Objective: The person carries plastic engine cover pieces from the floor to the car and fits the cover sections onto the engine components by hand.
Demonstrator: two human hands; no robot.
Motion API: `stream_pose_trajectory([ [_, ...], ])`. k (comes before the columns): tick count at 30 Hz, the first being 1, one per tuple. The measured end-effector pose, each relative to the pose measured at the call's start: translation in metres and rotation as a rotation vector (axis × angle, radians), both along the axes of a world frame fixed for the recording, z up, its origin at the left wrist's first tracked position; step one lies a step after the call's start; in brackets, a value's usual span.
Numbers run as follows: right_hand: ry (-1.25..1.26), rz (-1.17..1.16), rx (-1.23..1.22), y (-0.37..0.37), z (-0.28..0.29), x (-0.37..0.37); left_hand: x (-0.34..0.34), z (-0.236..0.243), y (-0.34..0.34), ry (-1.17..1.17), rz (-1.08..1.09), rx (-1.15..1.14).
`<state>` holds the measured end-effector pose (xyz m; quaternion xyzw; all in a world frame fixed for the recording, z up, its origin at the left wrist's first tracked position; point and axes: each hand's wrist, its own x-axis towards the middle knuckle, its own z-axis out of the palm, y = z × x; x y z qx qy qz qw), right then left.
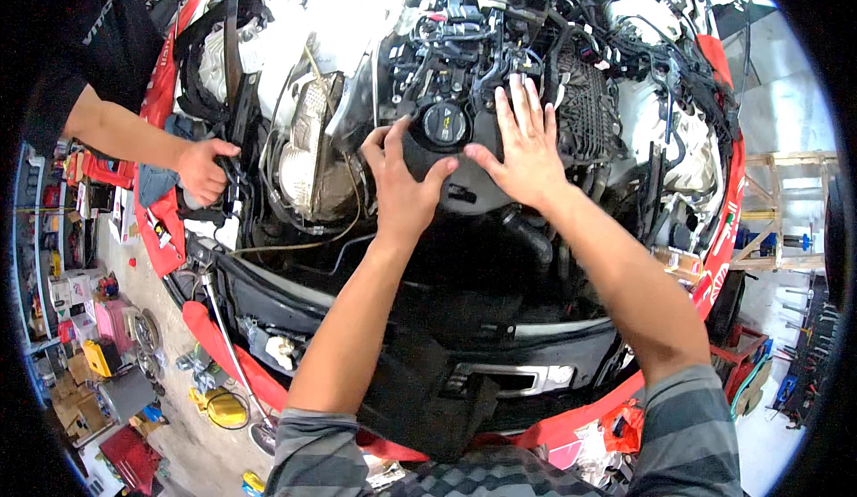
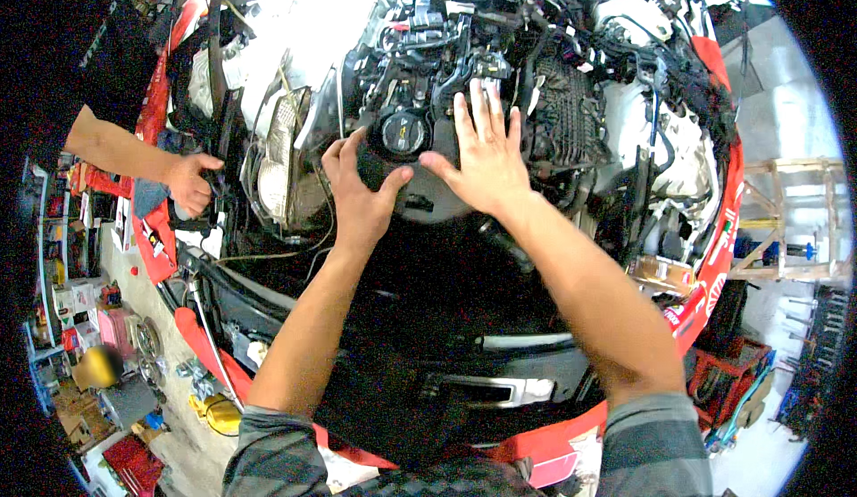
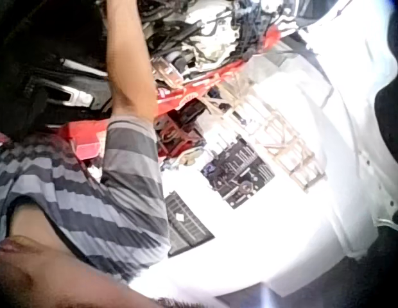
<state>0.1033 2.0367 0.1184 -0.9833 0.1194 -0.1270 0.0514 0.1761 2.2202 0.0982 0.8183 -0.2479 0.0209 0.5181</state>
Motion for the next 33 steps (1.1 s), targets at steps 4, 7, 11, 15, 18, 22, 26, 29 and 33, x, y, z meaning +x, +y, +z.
stream_pose_trajectory([
  [4, 0.107, 0.269, 0.008, 0.006, 0.006, -0.011, 0.007, 0.006, -0.004, 0.25, 0.075, 0.08],
  [7, 0.122, 0.272, -0.067, 0.005, 0.009, -0.013, 0.001, 0.007, -0.011, 0.186, 0.076, 0.051],
  [11, 0.052, 0.387, -0.134, -0.006, 0.001, -0.007, 0.006, -0.006, -0.008, -0.026, 0.034, -0.033],
  [15, -0.02, 0.408, -0.081, -0.011, -0.009, -0.005, 0.027, -0.011, -0.009, 0.205, -0.032, -0.013],
  [18, -0.219, 0.418, -0.121, -0.002, -0.005, 0.004, 0.023, -0.003, 0.001, 0.028, -0.035, 0.227],
  [22, 0.104, 0.377, 0.104, -0.011, 0.011, -0.008, 0.015, -0.004, 0.035, -0.768, -0.437, 0.306],
  [26, 0.087, 0.35, 0.141, -0.008, 0.008, -0.006, 0.032, 0.013, 0.023, -0.813, -0.539, 0.476],
  [29, 0.107, 0.382, 0.117, -0.009, 0.019, -0.013, 0.048, 0.017, 0.013, -0.852, -0.547, 0.447],
  [33, -0.037, 0.541, -0.105, -0.008, 0.012, -0.048, 0.042, 0.033, 0.004, -0.739, -0.566, 0.541],
])
